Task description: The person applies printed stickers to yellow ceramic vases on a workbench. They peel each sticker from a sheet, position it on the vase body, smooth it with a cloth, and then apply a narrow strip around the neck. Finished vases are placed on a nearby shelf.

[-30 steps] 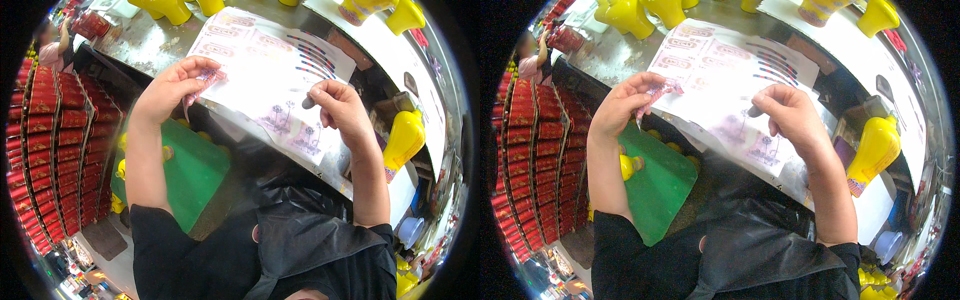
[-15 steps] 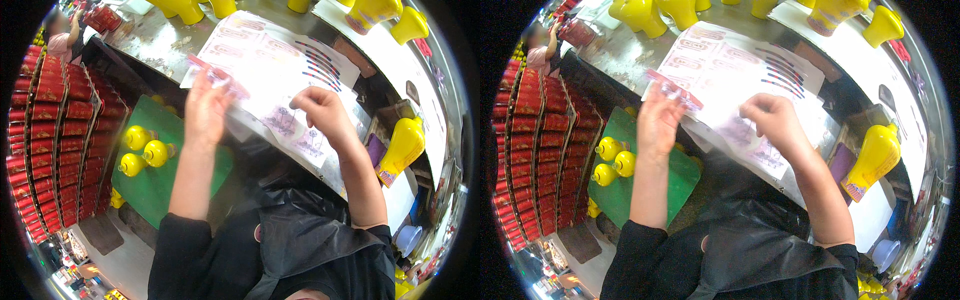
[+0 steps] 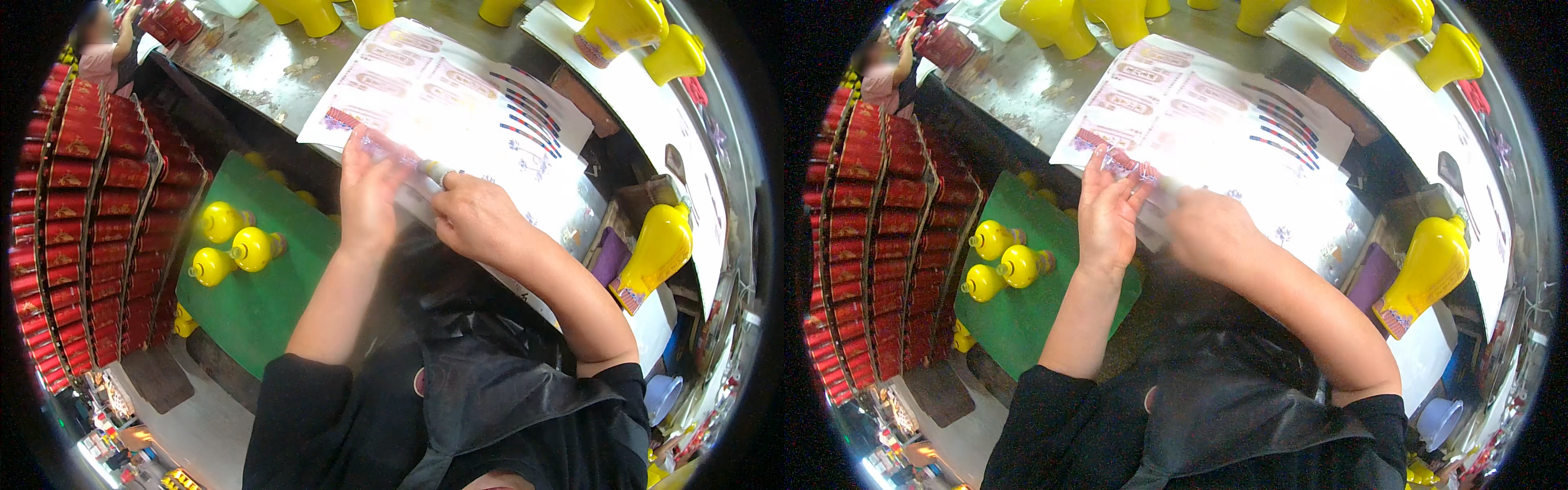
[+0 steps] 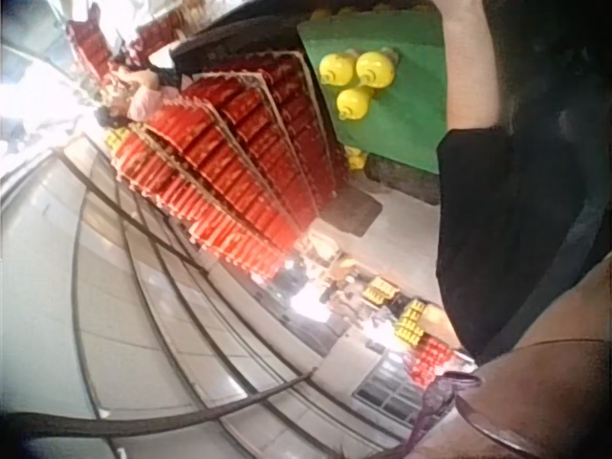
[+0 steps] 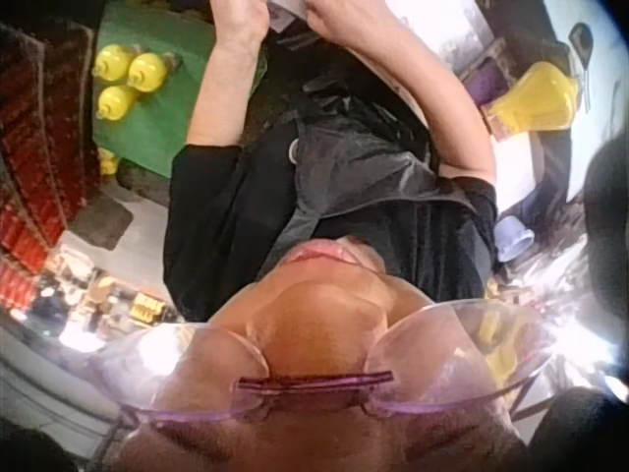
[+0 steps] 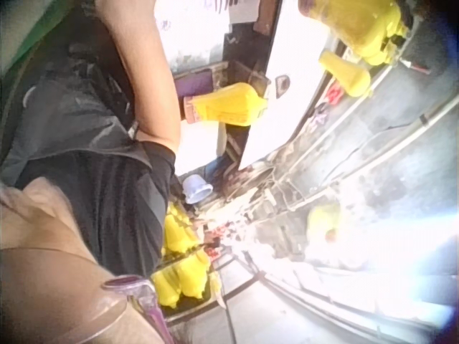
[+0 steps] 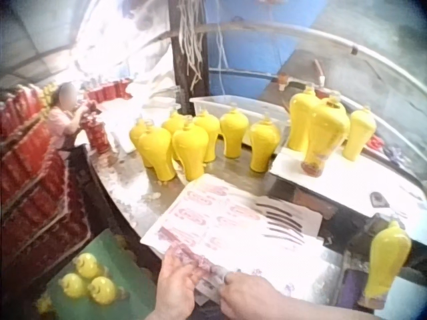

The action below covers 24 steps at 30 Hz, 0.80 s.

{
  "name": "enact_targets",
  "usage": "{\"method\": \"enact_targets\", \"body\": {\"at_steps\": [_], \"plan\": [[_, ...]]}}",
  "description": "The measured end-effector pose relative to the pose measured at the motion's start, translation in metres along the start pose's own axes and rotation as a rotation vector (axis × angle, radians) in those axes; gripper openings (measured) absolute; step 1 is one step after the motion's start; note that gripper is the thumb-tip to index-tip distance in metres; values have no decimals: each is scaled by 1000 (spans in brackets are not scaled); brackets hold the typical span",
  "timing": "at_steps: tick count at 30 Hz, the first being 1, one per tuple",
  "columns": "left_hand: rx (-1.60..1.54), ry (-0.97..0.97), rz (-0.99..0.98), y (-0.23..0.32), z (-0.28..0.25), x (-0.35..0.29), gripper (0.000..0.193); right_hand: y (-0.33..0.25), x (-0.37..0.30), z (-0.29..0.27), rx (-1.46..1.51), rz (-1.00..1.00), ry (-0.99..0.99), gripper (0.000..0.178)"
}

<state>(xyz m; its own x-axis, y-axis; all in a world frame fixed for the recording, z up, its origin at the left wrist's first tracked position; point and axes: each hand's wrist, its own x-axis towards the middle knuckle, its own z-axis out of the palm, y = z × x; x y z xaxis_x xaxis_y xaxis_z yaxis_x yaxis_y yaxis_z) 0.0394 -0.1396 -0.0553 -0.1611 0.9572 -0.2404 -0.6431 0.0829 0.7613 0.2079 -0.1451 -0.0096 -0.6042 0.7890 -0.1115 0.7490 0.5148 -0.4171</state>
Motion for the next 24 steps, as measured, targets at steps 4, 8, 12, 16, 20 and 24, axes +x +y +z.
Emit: {"method": "enact_targets", "body": {"at_steps": [4,8,12,16,20,24], "plan": [[5,25,15,6,0,2,64,0,6,-3,-35,51,-119,19],[-49,33,100,18,-7,13,63,-2,3,-3,-105,54,-118,18],[-138,118,104,26,-21,31,62,-2,1,-1,-136,64,-133,15],[-130,191,191,32,-32,46,59,0,1,-1,-147,21,-98,11],[-93,290,317,38,-38,55,56,1,-1,-2,-157,21,-90,11],[598,342,614,41,-47,56,39,1,-2,-2,-175,43,-80,14]]}}
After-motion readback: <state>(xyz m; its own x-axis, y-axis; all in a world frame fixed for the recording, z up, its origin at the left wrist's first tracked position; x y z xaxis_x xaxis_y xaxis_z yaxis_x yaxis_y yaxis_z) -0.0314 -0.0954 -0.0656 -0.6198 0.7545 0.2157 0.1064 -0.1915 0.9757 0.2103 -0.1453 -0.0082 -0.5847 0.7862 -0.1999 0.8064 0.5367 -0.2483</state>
